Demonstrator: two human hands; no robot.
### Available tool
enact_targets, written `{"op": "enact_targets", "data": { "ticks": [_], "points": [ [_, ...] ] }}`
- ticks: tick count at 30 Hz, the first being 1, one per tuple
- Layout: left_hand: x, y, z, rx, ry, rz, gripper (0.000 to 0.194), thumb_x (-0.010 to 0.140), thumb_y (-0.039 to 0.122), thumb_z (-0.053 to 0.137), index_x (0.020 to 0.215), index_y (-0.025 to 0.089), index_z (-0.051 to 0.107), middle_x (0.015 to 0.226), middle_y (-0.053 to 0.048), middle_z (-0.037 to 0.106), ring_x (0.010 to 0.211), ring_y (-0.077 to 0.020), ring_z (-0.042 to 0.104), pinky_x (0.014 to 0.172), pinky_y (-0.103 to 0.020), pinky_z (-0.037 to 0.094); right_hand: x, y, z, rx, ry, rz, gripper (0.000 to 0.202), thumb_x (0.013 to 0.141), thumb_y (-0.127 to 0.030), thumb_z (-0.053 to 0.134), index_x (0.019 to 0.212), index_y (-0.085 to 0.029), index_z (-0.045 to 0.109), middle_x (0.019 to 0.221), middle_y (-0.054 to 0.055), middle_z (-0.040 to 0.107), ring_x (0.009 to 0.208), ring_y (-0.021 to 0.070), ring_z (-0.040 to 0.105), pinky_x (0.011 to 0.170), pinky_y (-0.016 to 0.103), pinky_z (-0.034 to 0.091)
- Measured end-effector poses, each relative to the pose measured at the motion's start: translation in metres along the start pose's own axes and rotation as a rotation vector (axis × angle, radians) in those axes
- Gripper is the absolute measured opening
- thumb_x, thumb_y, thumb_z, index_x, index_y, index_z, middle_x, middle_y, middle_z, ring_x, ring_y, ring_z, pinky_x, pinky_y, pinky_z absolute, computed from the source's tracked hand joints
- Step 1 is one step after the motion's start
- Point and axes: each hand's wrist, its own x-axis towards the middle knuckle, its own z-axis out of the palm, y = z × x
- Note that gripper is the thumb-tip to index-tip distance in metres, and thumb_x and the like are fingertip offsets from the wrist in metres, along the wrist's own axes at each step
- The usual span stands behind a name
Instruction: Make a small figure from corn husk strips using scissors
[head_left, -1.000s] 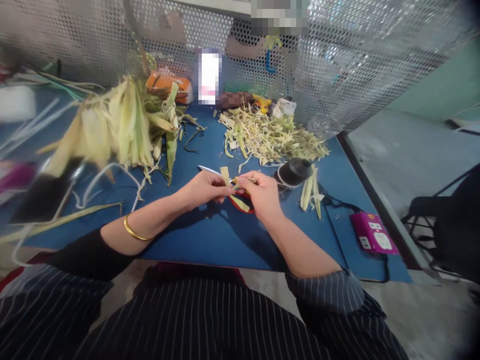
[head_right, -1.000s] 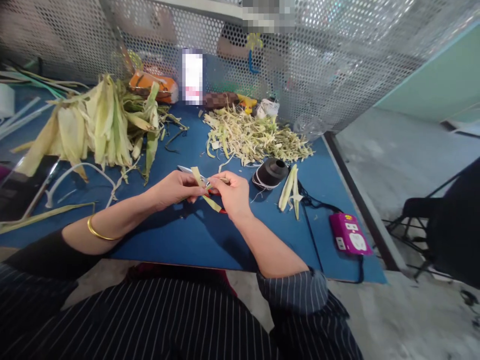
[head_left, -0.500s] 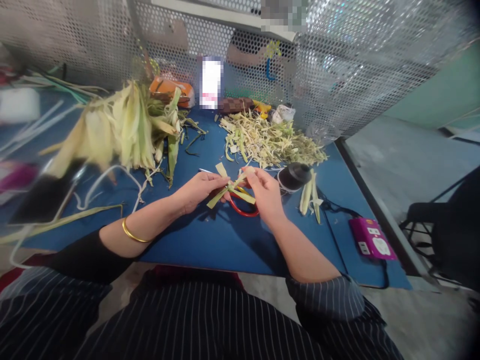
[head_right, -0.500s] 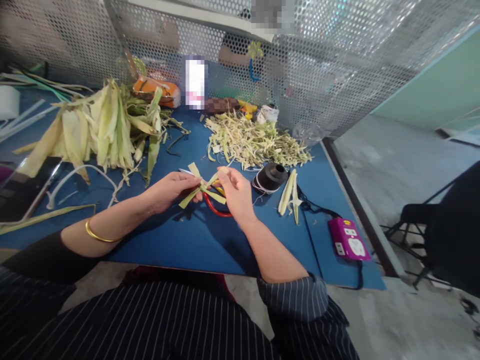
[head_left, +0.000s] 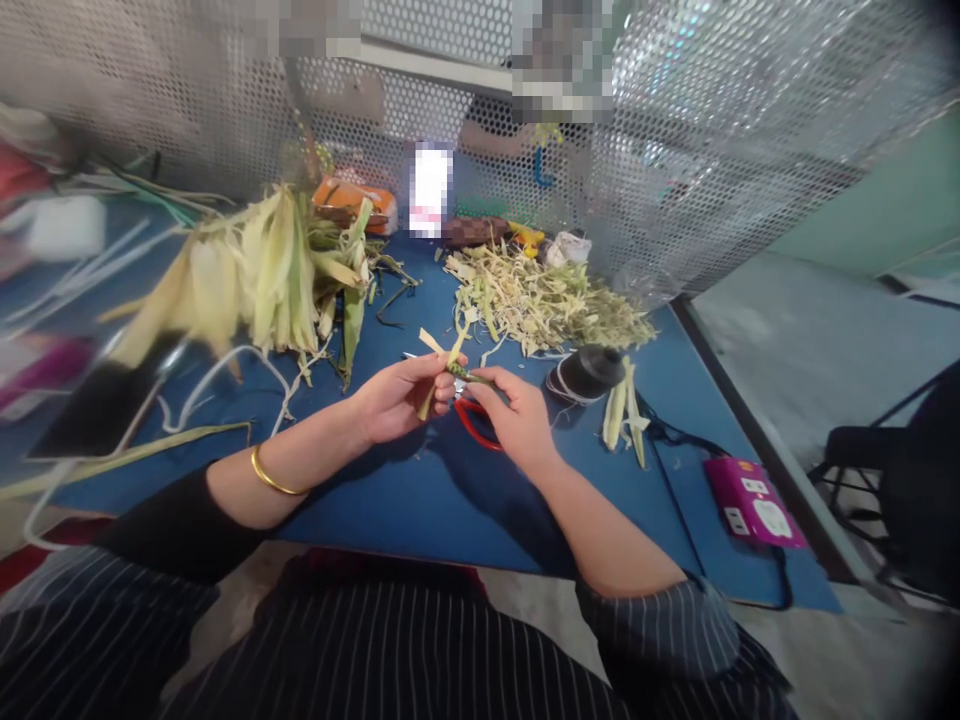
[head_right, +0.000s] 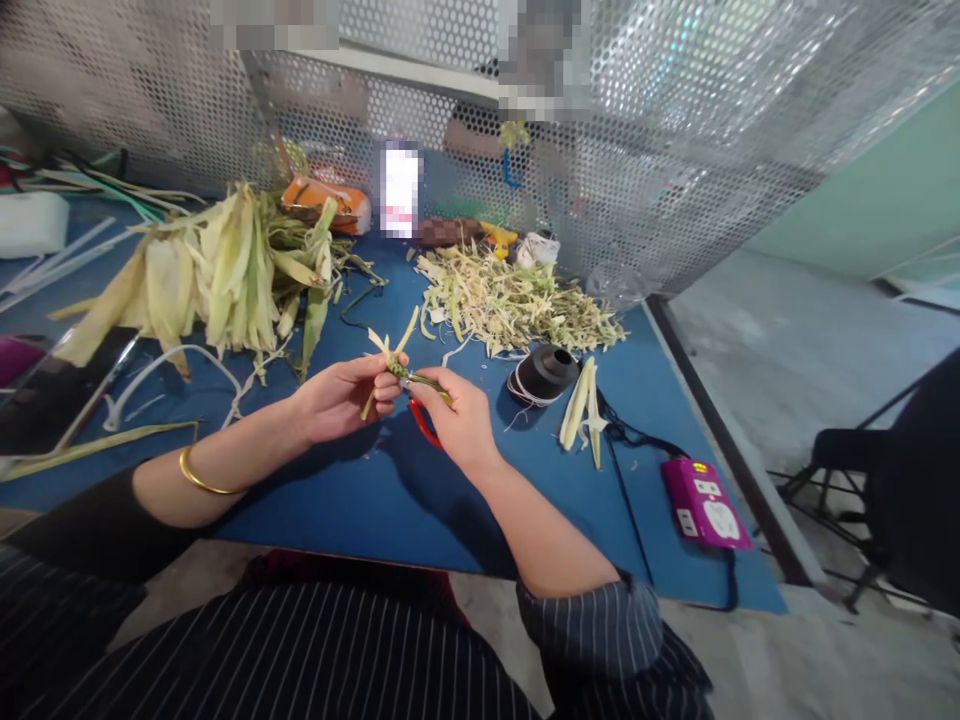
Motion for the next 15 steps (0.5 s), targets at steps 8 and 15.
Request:
{"op": "enact_targets", "data": {
  "ticks": [8, 15],
  "points": [
    [-0.0024, -0.0037, 0.0033, 0.047, 0.045, -0.045, 0.012, 0.085, 0.021, 0.053, 0.089, 0.012, 0.059, 0.057, 0.001, 0.048, 0.049, -0.0076, 0.046, 0.046, -0.018, 0.038, -0.0011, 0.0005, -0.0029, -0.051, 0.0, -0.047, 0.021, 0.086, -0.033, 0.051, 0.077, -0.02, 0.064, 0.074, 0.0, 0.066, 0.07, 0.0142, 0.06, 0.069, 0.025, 0.045],
    [0.0002, -0.0032, 0.0034, 0.203, 0.166, 0.106, 0.006, 0.078, 0.018, 0.062, 0.082, 0.014, 0.06, 0.051, 0.004, 0.048, 0.045, -0.0057, 0.044, 0.045, -0.016, 0.038, 0.0014, 0.0067, 0.0, -0.294, 0.06, -0.134, 0.024, 0.089, -0.034, 0.046, 0.075, -0.023, 0.063, 0.076, 0.001, 0.065, 0.074, 0.0164, 0.058, 0.075, 0.03, 0.041]
  ]
}}
